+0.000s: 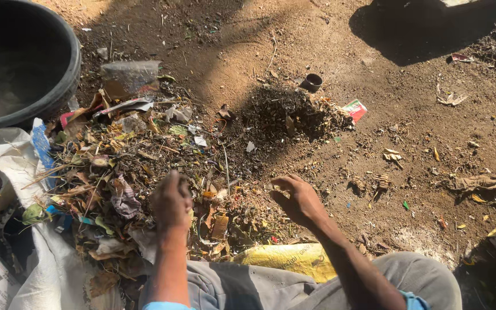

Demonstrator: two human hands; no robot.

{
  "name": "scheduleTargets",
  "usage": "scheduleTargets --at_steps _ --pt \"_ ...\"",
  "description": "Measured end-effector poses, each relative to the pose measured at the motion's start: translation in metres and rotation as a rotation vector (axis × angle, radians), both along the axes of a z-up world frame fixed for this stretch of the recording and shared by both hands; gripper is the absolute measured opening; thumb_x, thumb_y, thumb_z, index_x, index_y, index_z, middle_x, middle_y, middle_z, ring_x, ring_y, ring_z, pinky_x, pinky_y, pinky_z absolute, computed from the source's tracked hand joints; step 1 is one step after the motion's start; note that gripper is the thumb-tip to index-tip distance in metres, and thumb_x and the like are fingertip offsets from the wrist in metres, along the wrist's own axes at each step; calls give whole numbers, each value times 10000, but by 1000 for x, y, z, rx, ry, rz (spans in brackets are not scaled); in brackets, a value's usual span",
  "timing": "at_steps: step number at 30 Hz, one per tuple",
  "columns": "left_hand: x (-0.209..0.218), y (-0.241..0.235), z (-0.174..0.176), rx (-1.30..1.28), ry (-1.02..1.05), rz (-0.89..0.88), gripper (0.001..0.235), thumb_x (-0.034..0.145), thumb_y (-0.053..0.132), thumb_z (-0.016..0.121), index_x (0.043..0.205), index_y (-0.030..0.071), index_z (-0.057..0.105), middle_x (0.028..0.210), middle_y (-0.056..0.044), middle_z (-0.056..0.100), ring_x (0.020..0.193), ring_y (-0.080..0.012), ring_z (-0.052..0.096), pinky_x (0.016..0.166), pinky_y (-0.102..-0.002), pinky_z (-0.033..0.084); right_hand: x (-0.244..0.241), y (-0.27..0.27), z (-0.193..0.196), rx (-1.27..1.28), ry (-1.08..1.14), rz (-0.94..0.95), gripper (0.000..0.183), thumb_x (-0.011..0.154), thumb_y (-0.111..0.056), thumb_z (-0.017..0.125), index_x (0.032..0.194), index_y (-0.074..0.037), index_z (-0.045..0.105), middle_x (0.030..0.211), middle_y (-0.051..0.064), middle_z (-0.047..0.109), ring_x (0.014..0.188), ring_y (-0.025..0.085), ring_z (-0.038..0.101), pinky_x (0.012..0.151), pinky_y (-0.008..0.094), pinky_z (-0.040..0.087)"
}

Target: The person sits on the ground and sorts through a large pile of mixed waste and debris. They pick up various items, including plastic pieces, paper, and organic matter, and place them into a nearby white sack or discard them aside.

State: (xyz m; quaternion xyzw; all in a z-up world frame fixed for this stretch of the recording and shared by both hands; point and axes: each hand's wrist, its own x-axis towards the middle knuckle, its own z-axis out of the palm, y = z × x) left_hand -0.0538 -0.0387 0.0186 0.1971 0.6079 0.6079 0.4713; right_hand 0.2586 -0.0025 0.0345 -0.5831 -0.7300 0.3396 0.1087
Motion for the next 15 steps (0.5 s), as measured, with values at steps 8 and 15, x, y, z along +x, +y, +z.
scheduleTargets --at_steps 8,15 --pt "-197 -99 59 -89 1054 539 376 1170 247 583 947 -15 736 849 -140 701 753 -254 651 757 -384 512 81 -52 47 -49 -428 364 485 955 -404 660 1375 -166 611 1254 72 629 979 226 672 796 374 607" --pt "-159 -118 82 -324 996 604 365 1140 223 588 912 -10 750 828 -113 711 746 -225 665 776 -363 524 47 -38 20 151 -204 447 460 920 -350 709 1310 -125 615 1176 124 634 906 289 661 728 419 587"
